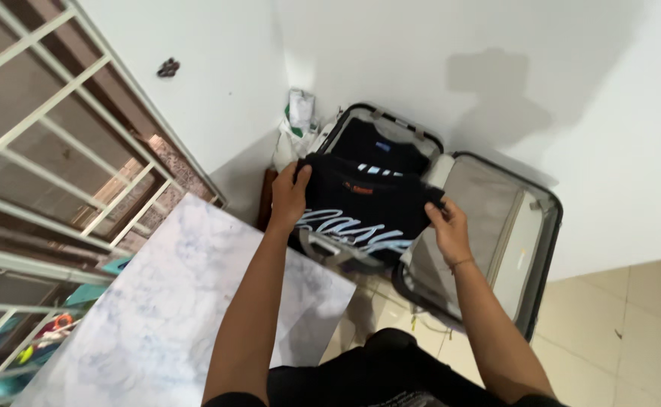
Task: The person folds shirts by hand on a table and places them into an open suitcase.
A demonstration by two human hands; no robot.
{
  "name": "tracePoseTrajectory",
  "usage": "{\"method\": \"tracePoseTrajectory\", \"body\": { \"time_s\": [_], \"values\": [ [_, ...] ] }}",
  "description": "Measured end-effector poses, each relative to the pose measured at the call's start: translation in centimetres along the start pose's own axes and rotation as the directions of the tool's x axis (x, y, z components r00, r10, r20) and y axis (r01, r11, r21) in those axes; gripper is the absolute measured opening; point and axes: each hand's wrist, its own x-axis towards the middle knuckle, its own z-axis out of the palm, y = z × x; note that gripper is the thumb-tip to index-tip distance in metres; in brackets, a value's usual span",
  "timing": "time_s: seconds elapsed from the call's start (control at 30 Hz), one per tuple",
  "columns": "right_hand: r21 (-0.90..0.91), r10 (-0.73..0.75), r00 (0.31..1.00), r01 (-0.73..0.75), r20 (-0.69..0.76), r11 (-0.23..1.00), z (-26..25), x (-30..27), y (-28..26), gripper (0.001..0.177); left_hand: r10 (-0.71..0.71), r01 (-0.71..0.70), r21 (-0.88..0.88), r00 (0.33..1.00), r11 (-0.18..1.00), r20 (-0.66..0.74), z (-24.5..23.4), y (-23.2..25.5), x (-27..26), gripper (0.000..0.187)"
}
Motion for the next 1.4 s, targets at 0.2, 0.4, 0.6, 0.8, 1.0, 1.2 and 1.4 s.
{"method": "tracePoseTrajectory", "body": {
  "time_s": [0.2,0.4,0.6,0.8,1.0,1.2,1.4],
  "values": [
    [-0.035,0.046,0.998,-0.045,0.034,0.998,-2.4,5.8,3.0,0.019,-0.057,0.06,-0.057,0.997,0.997,0.061,4.9,-2.5,5.7,0.034],
    [-0.105,0.097,0.995,-0.093,0.033,0.99,-4.1,10.1,5.1,0.017,-0.078,0.082,-0.042,0.993,0.996,0.088,8.0,-3.4,10.3,0.032],
    [-0.169,0.149,0.987,-0.136,0.062,0.976,-4.8,12.2,7.3,0.015,-0.156,0.158,-0.005,0.98,0.987,0.125,9.2,-4.7,12.8,0.031],
    [-0.268,0.116,0.993,-0.103,0.03,0.958,-4.4,15.1,9.7,0.014,-0.214,0.193,0.156,0.968,0.969,0.13,11.3,-8.6,15.8,0.033],
    [-0.655,0.164,0.98,-0.199,-0.114,0.729,-4.2,18.6,11.8,0.028,-0.205,0.156,0.373,0.974,0.915,0.095,15.8,-13.5,20.1,0.035],
    [-0.838,0.033,0.994,-0.106,-0.105,0.535,-3.6,21.6,11.0,0.057,-0.253,0.193,0.531,0.967,0.825,0.041,20.6,-14.7,23.2,0.033],
    [-0.864,0.002,0.997,-0.065,-0.074,0.5,-3.2,23.7,11.6,0.051,-0.278,0.253,0.624,0.959,0.74,-0.059,23.0,-15.4,24.9,0.033]
  ]
}}
